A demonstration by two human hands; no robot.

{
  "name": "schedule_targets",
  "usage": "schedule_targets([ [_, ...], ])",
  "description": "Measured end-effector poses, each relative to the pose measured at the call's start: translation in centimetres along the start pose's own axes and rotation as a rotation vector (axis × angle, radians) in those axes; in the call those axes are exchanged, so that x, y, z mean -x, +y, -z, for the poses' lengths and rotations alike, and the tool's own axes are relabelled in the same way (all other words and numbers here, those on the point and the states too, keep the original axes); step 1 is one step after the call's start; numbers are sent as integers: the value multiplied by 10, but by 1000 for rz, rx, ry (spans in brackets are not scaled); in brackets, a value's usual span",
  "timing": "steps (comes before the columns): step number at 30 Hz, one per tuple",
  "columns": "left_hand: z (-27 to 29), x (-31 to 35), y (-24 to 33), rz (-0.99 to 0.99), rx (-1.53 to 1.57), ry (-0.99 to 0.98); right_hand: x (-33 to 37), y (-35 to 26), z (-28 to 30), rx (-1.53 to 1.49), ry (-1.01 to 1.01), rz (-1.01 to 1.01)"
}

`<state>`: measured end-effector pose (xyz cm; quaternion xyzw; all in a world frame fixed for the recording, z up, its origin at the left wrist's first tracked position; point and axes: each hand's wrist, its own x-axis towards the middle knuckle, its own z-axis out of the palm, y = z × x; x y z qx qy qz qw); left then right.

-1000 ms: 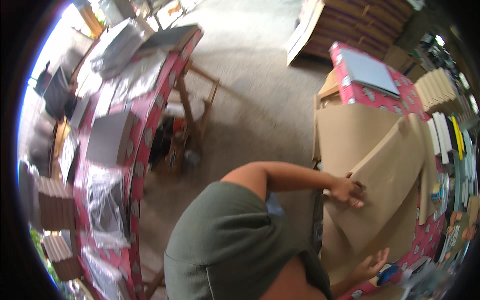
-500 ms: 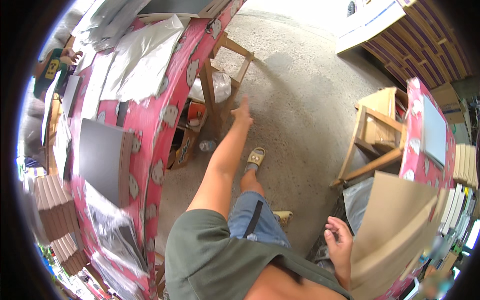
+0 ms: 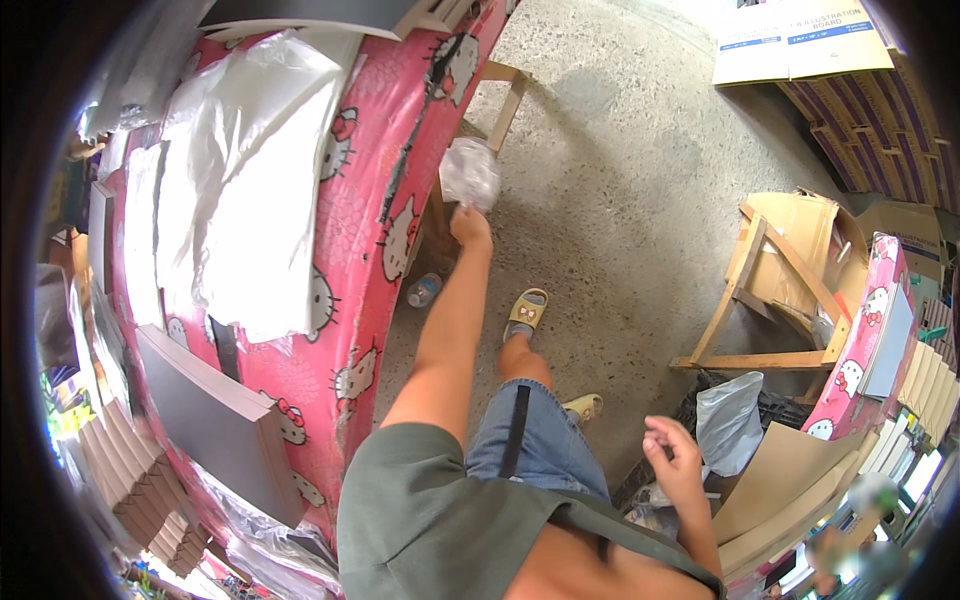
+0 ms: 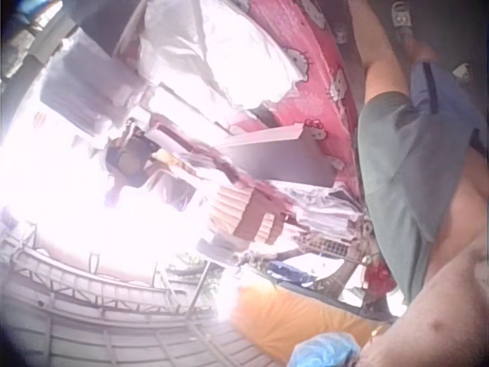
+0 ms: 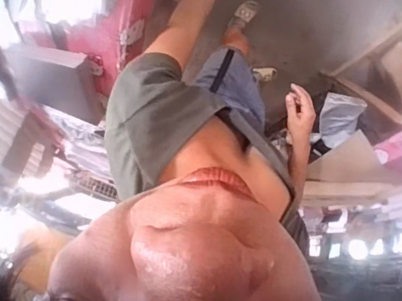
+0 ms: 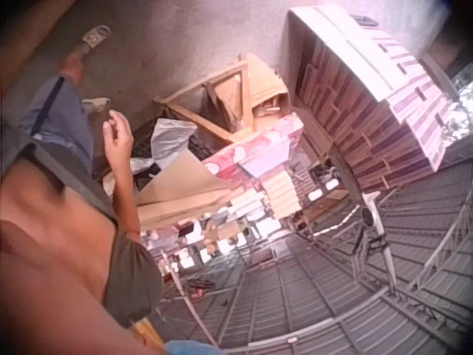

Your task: The person wraps a board in brown paper by placing it on a sheet, folding the paper over the board, and securing the edges with adhesive tape from a dispenser.

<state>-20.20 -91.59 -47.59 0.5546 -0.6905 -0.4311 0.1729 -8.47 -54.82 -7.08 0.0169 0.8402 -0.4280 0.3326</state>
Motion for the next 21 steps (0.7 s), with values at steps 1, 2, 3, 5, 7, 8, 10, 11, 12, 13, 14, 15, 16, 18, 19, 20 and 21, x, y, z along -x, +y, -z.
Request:
schedule_targets([
  [1,10,38,16,-205,-100,-164,-13,-6,-1,19,28,17],
  [2,24,65,38,-239,38,-208,-24,-18,1,78,55,118],
  [3,41,90,52,-232,141,-264,-36,-31,3,148,69,215],
  [5,84,134,91,-237,254,-389,-67,-58,0,376,152,514],
  [7,123,172,134,-270,286,-528,-96,-80,-8,297,163,661],
  [8,142,183,145,-259,145,-700,-109,-83,-11,323,142,727],
  [10,170,208,172,-391,148,-785,-132,-75,-14,364,71,786],
  [11,179,220,183,-458,154,-828,-138,-63,-11,386,76,800],
  [12,187,227,192,-496,198,-938,-143,-48,-9,409,85,813],
  [13,189,235,196,-430,315,-990,-141,-46,-4,436,84,838],
  [14,190,243,201,-361,431,-1045,-133,-41,3,444,94,781],
  [15,196,251,207,-292,542,-1092,-123,-41,7,448,102,731],
  [16,200,259,216,-376,498,-1192,-112,-40,13,451,109,680],
  [18,202,289,235,-575,433,-1221,-93,-38,26,545,0,457],
  [19,203,305,245,-656,420,-1237,-87,-36,34,588,-57,344],
  [20,206,324,259,-705,441,-1309,-94,9,47,638,-80,590],
  [21,211,337,271,-744,456,-1357,-86,24,52,485,10,592],
])
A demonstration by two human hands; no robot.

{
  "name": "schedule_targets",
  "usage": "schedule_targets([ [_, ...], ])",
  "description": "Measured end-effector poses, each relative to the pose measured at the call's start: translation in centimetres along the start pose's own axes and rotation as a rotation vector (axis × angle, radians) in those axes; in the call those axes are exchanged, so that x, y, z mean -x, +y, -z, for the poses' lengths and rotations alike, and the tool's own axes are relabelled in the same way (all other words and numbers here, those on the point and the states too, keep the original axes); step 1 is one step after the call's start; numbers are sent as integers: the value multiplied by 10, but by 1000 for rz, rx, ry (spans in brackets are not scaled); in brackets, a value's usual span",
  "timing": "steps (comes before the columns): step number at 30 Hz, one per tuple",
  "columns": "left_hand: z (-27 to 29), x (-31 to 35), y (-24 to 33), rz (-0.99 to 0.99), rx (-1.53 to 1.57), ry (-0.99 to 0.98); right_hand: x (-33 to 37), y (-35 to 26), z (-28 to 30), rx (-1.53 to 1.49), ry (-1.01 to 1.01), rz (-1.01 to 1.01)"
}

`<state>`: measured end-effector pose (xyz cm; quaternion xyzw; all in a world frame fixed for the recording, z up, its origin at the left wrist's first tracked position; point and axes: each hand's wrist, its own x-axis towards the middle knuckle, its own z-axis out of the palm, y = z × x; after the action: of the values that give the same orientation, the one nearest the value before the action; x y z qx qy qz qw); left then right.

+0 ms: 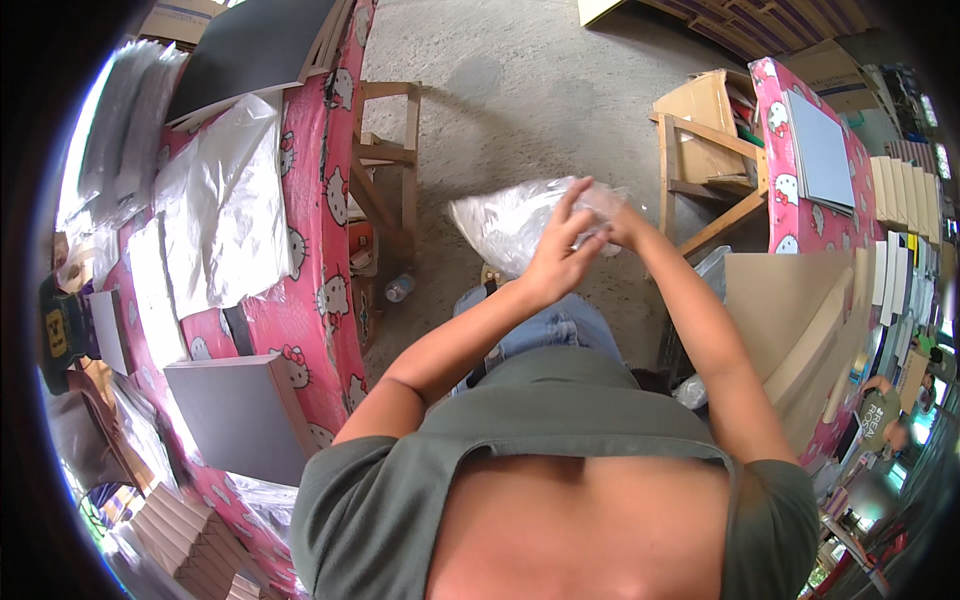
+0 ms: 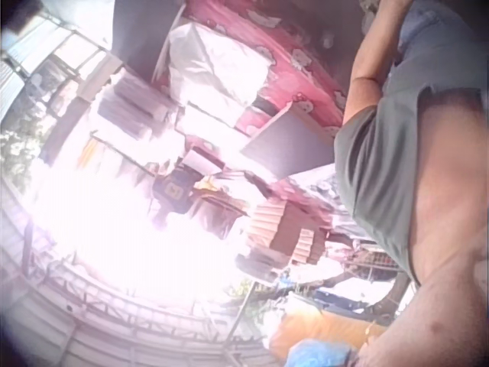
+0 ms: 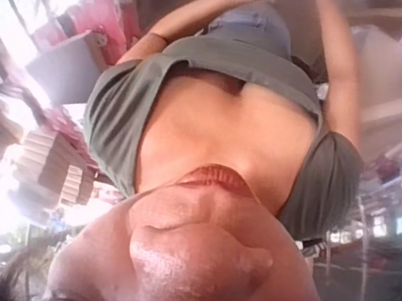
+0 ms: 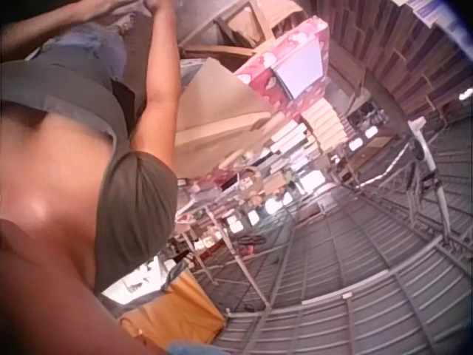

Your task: The person wraps a board in brown paper by placing it on a sheet, folding the paper over the board, and securing the edges with adhesive tape from a dispenser.

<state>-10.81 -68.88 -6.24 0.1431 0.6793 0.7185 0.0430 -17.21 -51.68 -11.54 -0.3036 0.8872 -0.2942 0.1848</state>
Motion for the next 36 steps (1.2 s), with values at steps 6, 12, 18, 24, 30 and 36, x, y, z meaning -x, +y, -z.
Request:
schedule_targets([
  [6,-34,-19,42,-254,-276,-335,71,-3,24,-127,530,-159],
  [12,-36,-70,12,21,-95,44,101,-67,108,-220,511,-106],
  [18,-64,-87,43,236,350,-21,130,-32,161,-1286,875,-27],
  [24,-67,-94,36,221,476,13,131,-20,186,-1797,697,446],
  [30,-46,-113,49,294,563,179,97,-14,214,-1965,562,618],
  [36,-13,-128,41,113,374,360,66,-13,249,-2399,534,553],
])
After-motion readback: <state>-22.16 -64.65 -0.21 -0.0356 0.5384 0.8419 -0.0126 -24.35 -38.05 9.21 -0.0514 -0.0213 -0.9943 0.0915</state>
